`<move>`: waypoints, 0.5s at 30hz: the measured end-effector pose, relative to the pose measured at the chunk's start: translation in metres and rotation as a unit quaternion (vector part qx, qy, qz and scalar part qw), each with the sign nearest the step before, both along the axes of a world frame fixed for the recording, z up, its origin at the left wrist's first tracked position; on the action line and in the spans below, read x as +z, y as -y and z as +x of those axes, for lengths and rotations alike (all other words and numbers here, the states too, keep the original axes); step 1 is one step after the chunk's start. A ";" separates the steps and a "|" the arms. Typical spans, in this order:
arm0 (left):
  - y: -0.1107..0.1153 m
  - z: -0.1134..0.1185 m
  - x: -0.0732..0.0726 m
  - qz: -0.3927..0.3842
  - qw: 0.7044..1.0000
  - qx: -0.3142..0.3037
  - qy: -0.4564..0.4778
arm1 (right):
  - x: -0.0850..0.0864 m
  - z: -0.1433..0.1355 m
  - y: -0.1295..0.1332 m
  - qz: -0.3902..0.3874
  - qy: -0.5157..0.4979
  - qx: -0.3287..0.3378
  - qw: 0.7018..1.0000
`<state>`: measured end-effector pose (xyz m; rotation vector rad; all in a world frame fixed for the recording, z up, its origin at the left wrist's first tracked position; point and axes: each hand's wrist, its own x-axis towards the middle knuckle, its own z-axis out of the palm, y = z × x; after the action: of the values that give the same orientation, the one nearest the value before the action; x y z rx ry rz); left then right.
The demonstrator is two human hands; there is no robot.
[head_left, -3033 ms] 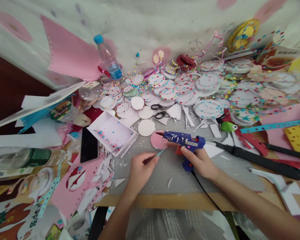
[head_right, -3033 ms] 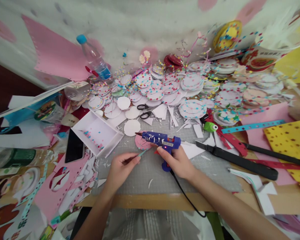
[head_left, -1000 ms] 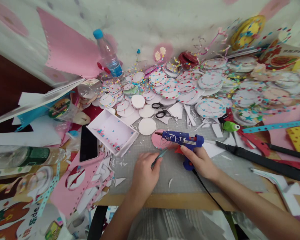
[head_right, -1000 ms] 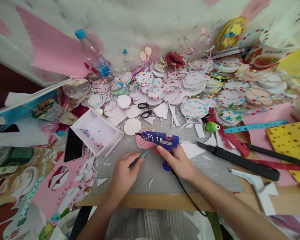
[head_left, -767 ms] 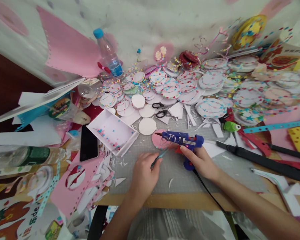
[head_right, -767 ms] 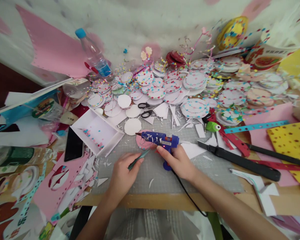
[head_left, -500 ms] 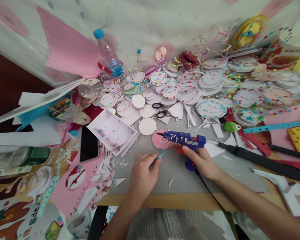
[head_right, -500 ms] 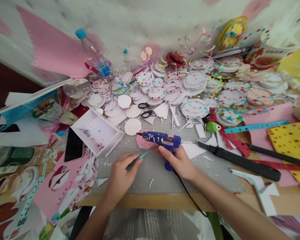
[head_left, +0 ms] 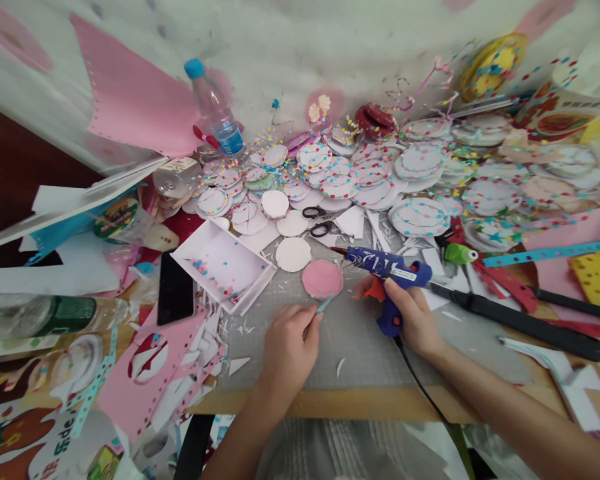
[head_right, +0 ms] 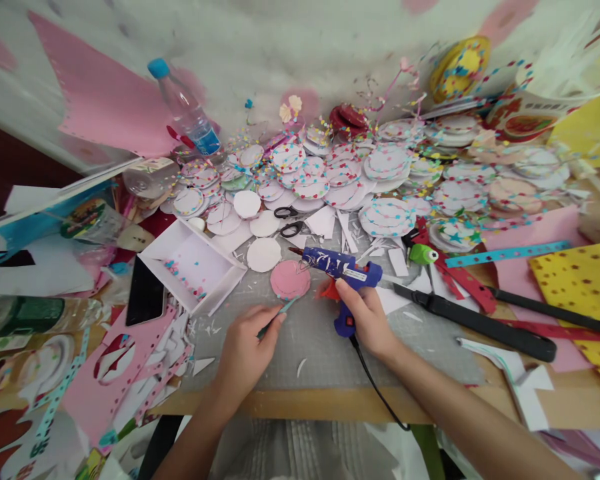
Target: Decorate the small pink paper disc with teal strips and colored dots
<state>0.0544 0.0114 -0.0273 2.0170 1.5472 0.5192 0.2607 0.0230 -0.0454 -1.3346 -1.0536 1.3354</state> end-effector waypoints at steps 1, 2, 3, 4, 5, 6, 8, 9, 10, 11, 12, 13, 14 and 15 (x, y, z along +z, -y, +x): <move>0.000 0.000 0.000 -0.004 1.000 -0.003 -0.010 | 0.000 0.000 0.000 0.000 0.000 0.000 1.000; 0.000 0.000 0.000 -0.007 1.000 -0.006 -0.019 | 0.001 0.000 -0.001 0.001 0.000 -0.002 1.000; 0.000 0.000 0.000 -0.008 1.000 -0.008 -0.027 | 0.001 0.000 -0.001 0.002 0.000 0.000 1.000; -0.001 0.000 0.000 -0.008 0.999 -0.009 -0.031 | 0.000 0.000 -0.001 0.002 0.000 0.001 1.000; -0.001 0.000 0.000 -0.006 0.999 -0.011 -0.031 | 0.000 0.000 -0.001 0.001 -0.001 0.002 1.000; -0.001 0.000 0.000 -0.001 1.000 -0.011 -0.028 | 0.000 0.000 -0.001 0.001 -0.003 0.003 1.000; 0.000 0.000 0.001 0.020 1.000 -0.008 -0.016 | -0.001 0.001 0.000 0.002 -0.007 0.003 1.000; 0.000 0.000 0.001 0.033 0.999 -0.004 -0.010 | -0.001 0.001 0.000 0.004 -0.006 0.002 1.000; 0.000 0.000 0.000 0.045 0.999 0.000 -0.004 | -0.001 0.001 0.000 0.008 -0.005 0.000 1.000; 0.000 0.000 0.000 0.053 0.999 0.002 -0.003 | -0.001 0.001 0.000 0.011 -0.003 0.000 1.000; 0.001 0.000 -0.001 0.056 0.998 0.001 -0.005 | -0.001 0.001 0.000 0.014 0.000 0.000 1.000; 0.001 0.000 -0.002 0.053 0.999 -0.002 -0.009 | -0.001 0.000 -0.001 0.016 0.003 0.000 1.000; 0.001 0.000 -0.003 0.048 0.999 -0.007 -0.016 | -0.001 0.000 -0.001 0.016 0.006 0.002 1.000; 0.001 0.000 -0.003 0.042 0.999 -0.011 -0.024 | -0.001 0.000 -0.001 0.015 0.008 0.003 1.000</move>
<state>0.0545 0.0104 -0.0308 2.1227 1.5530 0.5394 0.2610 0.0237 -0.0461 -1.3216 -1.0848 1.3103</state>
